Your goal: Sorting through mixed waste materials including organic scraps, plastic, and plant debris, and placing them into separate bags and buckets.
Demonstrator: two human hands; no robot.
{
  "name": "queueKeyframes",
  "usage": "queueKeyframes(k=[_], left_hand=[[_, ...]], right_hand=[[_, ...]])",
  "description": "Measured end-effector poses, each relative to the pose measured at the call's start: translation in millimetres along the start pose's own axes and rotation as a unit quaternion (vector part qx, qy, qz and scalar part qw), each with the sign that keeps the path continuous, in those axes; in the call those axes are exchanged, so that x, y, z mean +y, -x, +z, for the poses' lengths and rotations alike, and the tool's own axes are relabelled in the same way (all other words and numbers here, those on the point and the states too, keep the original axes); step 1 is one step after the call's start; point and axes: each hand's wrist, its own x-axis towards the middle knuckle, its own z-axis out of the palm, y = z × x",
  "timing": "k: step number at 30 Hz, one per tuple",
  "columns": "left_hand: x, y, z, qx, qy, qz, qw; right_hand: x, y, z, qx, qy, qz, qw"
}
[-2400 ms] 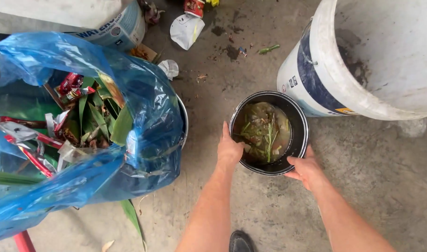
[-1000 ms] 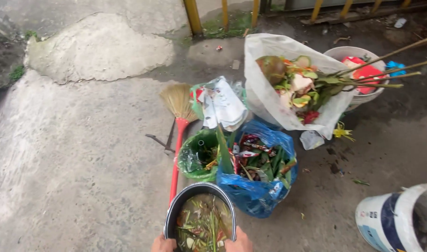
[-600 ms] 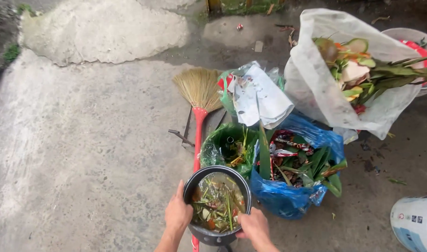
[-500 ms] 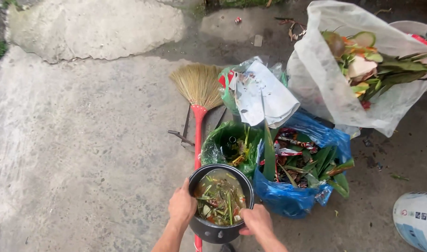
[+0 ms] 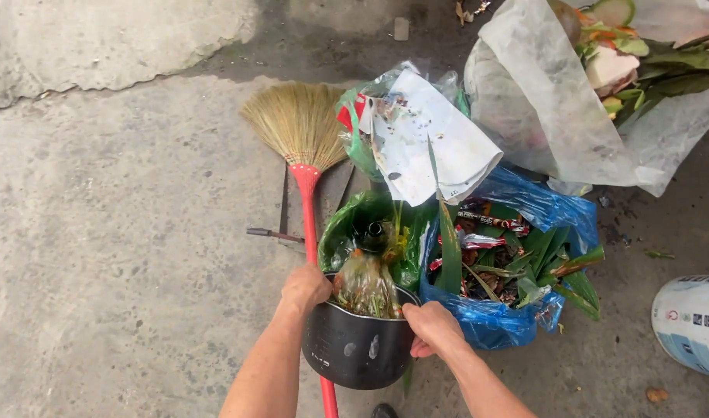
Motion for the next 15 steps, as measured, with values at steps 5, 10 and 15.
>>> queueKeyframes(k=[5,10,15], left_hand=[[21.3,-53.3,-10.0,-0.043,-0.058,0.011,0.997],[30.5,-118.0,-2.8,-0.100,-0.553,0.298,0.772],[11.7,-150.1,5.2,-0.006,-0.825,0.439,0.357]], right_hand=[[-4.2,-28.0,-4.3,0.065,-0.001,-0.038,0.997],[4.4,-51.0,11.0,0.238,-0.011,-0.318,0.918],[-3.1,-93.4,9.0,0.184,-0.145,-0.489,0.841]])
